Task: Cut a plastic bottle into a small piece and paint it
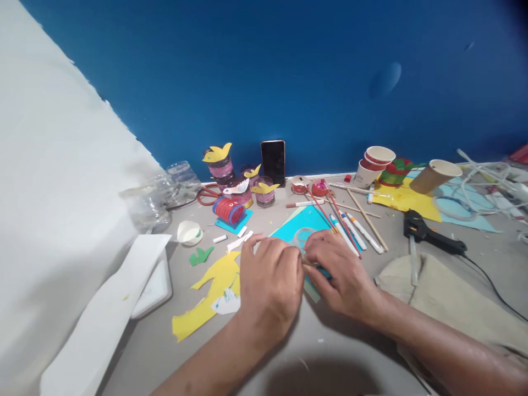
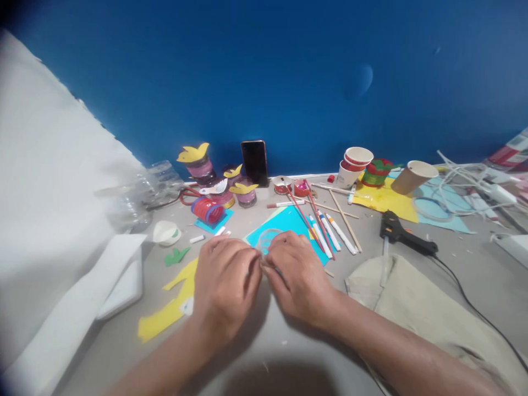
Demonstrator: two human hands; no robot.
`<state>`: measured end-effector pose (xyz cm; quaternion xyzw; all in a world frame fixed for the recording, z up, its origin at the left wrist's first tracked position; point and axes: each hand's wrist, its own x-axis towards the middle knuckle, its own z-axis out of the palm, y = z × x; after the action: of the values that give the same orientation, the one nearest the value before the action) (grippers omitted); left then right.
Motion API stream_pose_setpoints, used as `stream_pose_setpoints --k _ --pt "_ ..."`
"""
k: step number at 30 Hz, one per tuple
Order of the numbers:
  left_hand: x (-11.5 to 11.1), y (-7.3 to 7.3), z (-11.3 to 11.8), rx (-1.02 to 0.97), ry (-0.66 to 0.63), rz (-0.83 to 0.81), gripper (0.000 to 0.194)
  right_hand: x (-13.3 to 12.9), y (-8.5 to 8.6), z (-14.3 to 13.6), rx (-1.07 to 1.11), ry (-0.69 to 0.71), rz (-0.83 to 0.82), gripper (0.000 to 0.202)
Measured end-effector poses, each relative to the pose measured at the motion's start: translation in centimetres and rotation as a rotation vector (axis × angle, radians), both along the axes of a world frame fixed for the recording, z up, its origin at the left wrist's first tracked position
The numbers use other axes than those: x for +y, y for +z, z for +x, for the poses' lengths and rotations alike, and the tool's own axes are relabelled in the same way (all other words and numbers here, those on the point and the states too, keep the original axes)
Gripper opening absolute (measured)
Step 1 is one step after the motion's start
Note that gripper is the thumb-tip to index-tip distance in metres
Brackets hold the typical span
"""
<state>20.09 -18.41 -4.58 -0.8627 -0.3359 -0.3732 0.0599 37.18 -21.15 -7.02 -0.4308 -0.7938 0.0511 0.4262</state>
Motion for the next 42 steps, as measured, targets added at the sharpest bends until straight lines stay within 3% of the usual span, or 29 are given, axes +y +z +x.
stream_pose_setpoints --k 3,7,9,16,23,32,37,42 --pt "0.5 -0.3 -0.2 -0.137 0.006 -0.148 0.015 0.0 -0.1 -0.1 0.029 -0.014 0.001 0.015" --pt "0.7 -0.8 -0.7 -0.305 0.021 -0.497 0.013 0.2 -0.4 0.0 0.064 -0.039 -0.098 0.016" --pt "0.6 -1.1 -1.1 -0.316 0.004 -0.546 0.011 0.2 -0.6 0.0 0.056 -0.067 -0.144 0.016" --pt "-0.7 -1.4 -1.2 -0.066 0.035 -0.167 0.013 -0.1 -0.8 -0.4 -0.009 -0.085 -0.08 0.018" --pt "-1.3 0.0 -0.3 0.109 0.125 -0.102 0.022 -0.1 0.1 0.0 -0.103 -0.055 0.021 0.016" --pt "-0.5 0.9 0.0 0.193 0.054 -0.009 0.027 -0.2 0.2 0.2 -0.108 -0.019 0.053 0.019" --pt "0.6 0.5 -0.9 -0.009 -0.04 -0.007 0.021 -0.2 0.2 0.0 0.002 0.026 0.001 0.015" --pt "1.0 -0.8 -1.2 -0.238 0.008 -0.061 0.018 -0.2 0.1 -0.1 0.063 -0.019 -0.11 0.019"
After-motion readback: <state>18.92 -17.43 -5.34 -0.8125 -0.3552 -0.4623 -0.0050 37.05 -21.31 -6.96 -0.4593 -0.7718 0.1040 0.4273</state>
